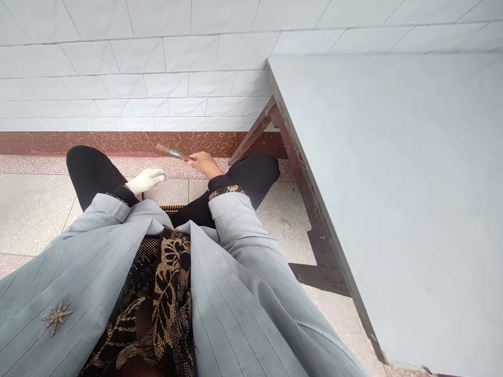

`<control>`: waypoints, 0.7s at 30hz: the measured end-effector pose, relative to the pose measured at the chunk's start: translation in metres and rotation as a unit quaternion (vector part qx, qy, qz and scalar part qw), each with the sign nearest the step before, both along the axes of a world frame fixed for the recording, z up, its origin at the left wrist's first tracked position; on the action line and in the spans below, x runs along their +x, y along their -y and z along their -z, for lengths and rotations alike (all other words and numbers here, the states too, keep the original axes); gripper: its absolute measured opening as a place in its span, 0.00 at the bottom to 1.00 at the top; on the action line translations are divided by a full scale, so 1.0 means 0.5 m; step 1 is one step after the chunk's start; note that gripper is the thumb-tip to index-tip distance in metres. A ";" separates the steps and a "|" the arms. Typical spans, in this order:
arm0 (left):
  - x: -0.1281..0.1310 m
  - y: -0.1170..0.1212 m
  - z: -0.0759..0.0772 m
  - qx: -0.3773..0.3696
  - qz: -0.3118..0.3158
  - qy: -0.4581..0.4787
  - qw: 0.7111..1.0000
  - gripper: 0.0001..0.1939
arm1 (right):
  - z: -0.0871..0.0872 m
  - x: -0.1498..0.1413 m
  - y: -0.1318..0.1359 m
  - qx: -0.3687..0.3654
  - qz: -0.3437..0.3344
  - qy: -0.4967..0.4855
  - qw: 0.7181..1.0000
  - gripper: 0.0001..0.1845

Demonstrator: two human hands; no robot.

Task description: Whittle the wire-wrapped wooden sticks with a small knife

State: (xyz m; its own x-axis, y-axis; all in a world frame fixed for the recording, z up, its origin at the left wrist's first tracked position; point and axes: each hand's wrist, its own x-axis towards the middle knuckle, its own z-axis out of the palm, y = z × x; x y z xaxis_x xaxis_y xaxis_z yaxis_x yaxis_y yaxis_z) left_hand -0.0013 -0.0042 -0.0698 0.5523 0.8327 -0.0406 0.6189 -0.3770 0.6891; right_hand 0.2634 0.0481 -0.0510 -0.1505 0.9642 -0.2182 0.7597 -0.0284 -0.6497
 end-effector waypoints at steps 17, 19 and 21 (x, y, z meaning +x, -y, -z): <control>-0.024 -0.052 -0.123 0.102 0.010 -0.170 0.980 0.16 | 0.003 0.013 0.005 -0.105 -0.253 0.035 0.961 0.20; -0.033 -0.059 -0.131 0.060 -0.013 -0.097 0.993 0.15 | -0.003 0.012 0.008 -0.146 -0.273 -0.029 0.950 0.21; -0.036 -0.055 -0.129 -0.003 -0.050 -0.008 0.999 0.14 | -0.011 0.011 0.012 -0.169 -0.294 -0.111 0.934 0.23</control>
